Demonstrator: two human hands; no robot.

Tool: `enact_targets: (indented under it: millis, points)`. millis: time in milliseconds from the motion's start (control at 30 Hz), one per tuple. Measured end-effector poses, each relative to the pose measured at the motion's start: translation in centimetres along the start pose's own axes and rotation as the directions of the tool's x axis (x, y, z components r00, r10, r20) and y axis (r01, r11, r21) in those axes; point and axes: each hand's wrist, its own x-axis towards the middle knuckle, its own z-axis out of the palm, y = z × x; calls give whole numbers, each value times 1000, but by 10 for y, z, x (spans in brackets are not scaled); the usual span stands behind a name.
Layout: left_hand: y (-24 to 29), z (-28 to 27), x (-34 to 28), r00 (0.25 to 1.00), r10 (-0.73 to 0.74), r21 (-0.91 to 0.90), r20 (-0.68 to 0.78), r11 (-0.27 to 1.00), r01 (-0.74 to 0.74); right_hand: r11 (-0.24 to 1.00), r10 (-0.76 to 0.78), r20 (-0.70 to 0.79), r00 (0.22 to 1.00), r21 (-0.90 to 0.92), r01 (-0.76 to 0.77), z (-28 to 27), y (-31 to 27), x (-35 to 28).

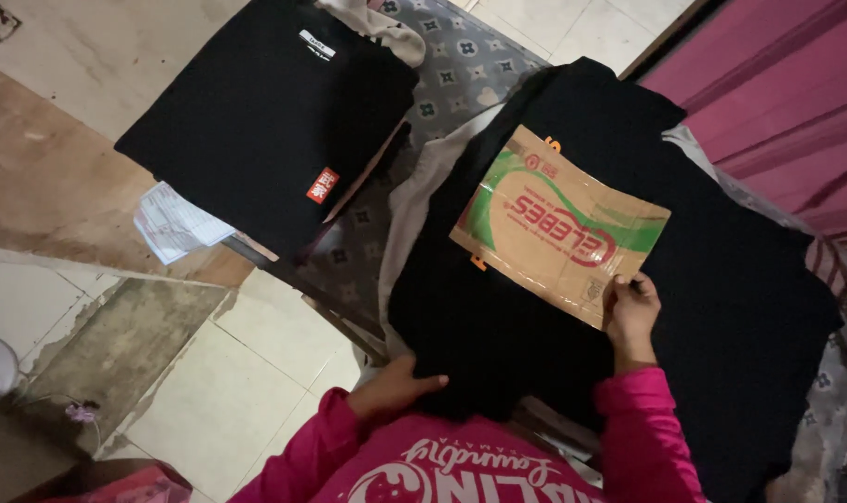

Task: The person folds a pair of white socks and places them on a table. They then proceed to fold several t-shirts, including black and brown ones, using a piece of cardboard as a guide to ensure uniform size. The folded items are stacked on the table.

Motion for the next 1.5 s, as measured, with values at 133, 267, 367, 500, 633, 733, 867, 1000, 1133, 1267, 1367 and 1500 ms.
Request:
enact_targets:
  millis: [133,267,367,500,633,733,867,1000,1133,1267,1367,1500]
  points:
    - [36,-3,-6,991,-13,-14,130,1000,15,948,-158,32,987,-275,161,-19,21,14]
    - [75,7,3,983,-96,-28,158,994,101,90,-673,312,670,-865,494,10,-32,-44]
    - [153,27,-20,967,-167,-394,192,889,232,653,-135,487,863,-612,447,80,-123,-154]
    - [155,24,-8,946,-188,-570,263,761,309,323,-186,793,580,-508,798,6,-128,-184]
    - [159,-2,13,923,329,-228,202,932,-282,-214,-147,554,819,-826,521,-149,-140,-183]
    - [198,-3,34,770,78,-689,633,509,516,-232,-259,366,894,-922,310,-267,-161,-172]
    - [275,16,86,953,-83,-515,290,826,229,-113,-289,322,902,-947,301,-318,-208,-109]
    - [285,23,204,933,52,-649,357,732,207,-6,-210,188,960,-982,191,-304,-222,-27]
    - [250,36,234,958,287,115,-20,952,-283,-294,-421,118,899,-956,-12,-274,-201,2]
    - [222,48,214,668,731,961,139,-262,86,12,-356,196,914,-977,214,-254,-153,-25]
    - [188,15,249,638,755,987,151,-150,-56,16,-234,266,935,-961,277,-252,-143,-20]
    - [176,-15,276,603,788,977,124,10,-213,24,-333,352,875,-924,381,-272,-161,-6]
